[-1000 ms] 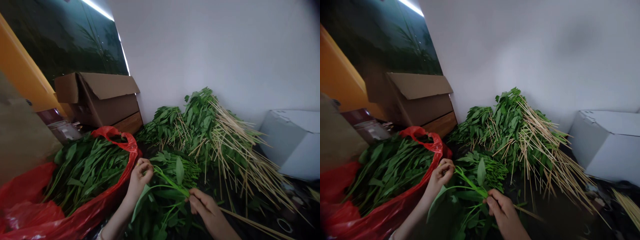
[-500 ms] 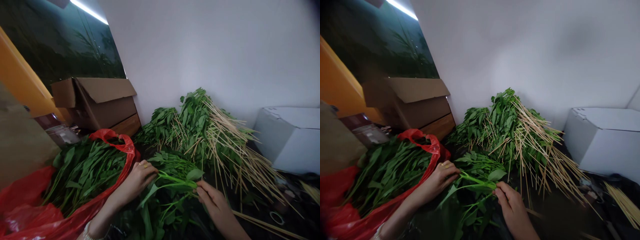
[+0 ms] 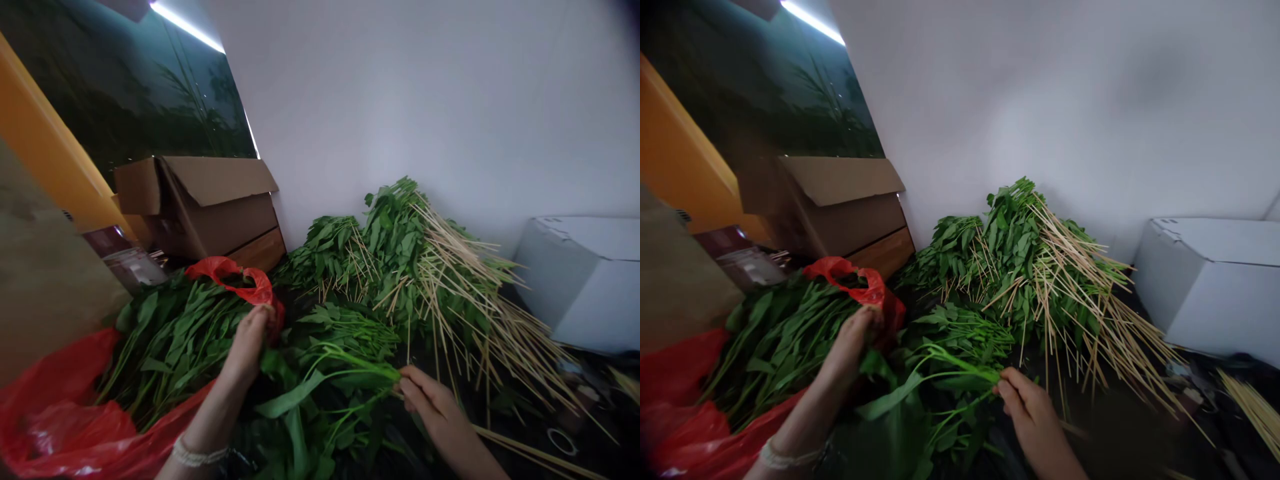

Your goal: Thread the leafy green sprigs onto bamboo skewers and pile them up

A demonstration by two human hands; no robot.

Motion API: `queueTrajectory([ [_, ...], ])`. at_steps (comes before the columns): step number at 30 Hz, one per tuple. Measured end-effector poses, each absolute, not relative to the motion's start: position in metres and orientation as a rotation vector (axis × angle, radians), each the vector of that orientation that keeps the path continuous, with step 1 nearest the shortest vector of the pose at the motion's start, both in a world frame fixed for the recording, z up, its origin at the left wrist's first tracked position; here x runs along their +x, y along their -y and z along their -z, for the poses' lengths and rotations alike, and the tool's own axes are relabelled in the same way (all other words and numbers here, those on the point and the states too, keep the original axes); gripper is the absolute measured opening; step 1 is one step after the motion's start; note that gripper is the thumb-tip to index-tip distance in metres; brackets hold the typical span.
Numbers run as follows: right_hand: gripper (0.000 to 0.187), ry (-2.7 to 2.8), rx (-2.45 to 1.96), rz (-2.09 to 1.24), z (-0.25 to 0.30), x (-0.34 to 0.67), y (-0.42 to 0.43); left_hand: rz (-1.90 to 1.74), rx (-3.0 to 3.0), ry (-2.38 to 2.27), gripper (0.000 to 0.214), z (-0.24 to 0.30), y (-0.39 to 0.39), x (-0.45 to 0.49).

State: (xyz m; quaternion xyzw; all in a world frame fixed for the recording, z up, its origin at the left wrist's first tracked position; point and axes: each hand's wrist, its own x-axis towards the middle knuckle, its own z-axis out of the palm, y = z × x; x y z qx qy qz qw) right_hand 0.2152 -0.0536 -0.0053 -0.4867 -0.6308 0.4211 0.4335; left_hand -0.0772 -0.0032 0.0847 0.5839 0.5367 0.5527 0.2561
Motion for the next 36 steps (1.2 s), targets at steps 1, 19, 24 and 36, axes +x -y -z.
queueTrajectory([
  [1,0.038,1.538,-1.225,-1.058,0.006,0.216,0.052,-1.555,1.358,-1.347,0.02,-0.089,0.004,-0.082],
  [19,0.049,1.477,-1.248,-1.121,0.025,0.214,0.045,-1.338,0.098,-0.423,0.03,-0.12,0.057,-0.084],
  [24,0.046,1.445,-1.255,-1.142,0.033,0.216,0.043,-1.361,0.064,-0.117,0.025,-0.124,0.081,-0.091],
  [36,0.046,1.417,-1.147,-1.217,0.028,0.215,0.046,-1.332,0.11,0.071,0.019,-0.134,0.145,-0.09],
])
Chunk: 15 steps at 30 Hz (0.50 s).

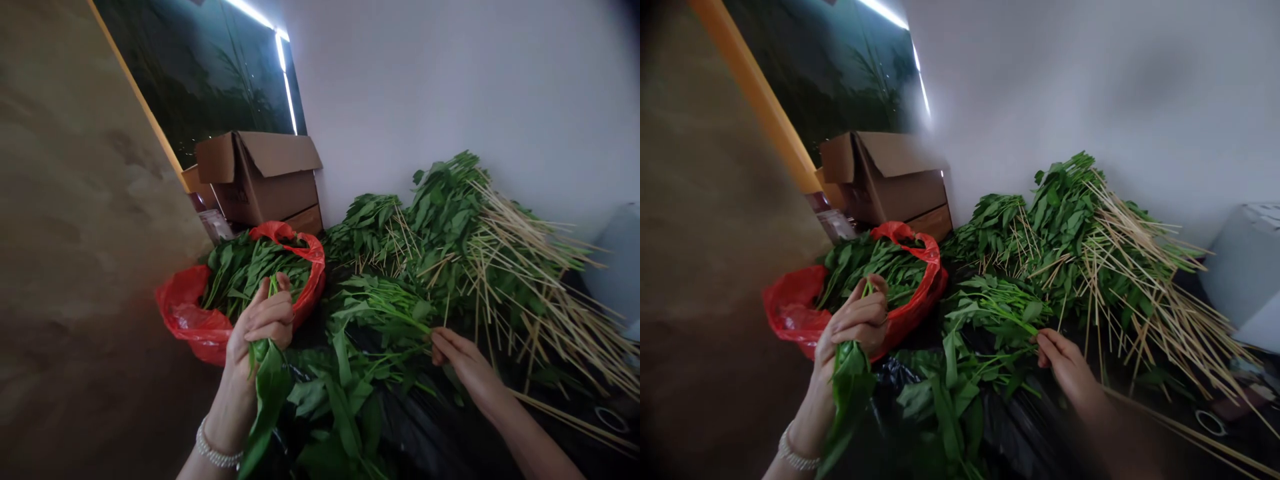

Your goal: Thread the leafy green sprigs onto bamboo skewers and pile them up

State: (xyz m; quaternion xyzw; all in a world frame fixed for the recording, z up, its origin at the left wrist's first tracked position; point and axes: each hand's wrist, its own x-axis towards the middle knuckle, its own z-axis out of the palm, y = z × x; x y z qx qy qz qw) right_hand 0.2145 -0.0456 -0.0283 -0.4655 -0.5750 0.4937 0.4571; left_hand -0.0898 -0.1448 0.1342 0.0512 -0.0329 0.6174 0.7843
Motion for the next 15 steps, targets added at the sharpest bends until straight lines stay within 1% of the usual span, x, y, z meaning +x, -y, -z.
queueTrajectory([
  [4,0.043,1.437,-1.13,-1.21,0.034,0.216,0.045,-1.37,0.127,0.042,0.021,-0.126,0.153,-0.086],
  [9,0.039,1.464,-1.129,-1.201,0.035,0.216,0.044,-1.48,0.241,-0.103,0.032,-0.11,0.155,-0.08],
  [12,0.038,1.467,-1.15,-1.188,0.031,0.216,0.045,-1.509,0.6,-0.335,0.032,-0.099,0.163,-0.072],
  [13,0.038,1.466,-1.158,-1.185,0.03,0.216,0.045,-1.459,0.787,-0.436,0.033,-0.094,0.167,-0.067],
  [15,0.036,1.471,-1.165,-1.187,0.027,0.216,0.045,-1.196,1.219,-0.635,0.04,-0.083,0.176,-0.054],
])
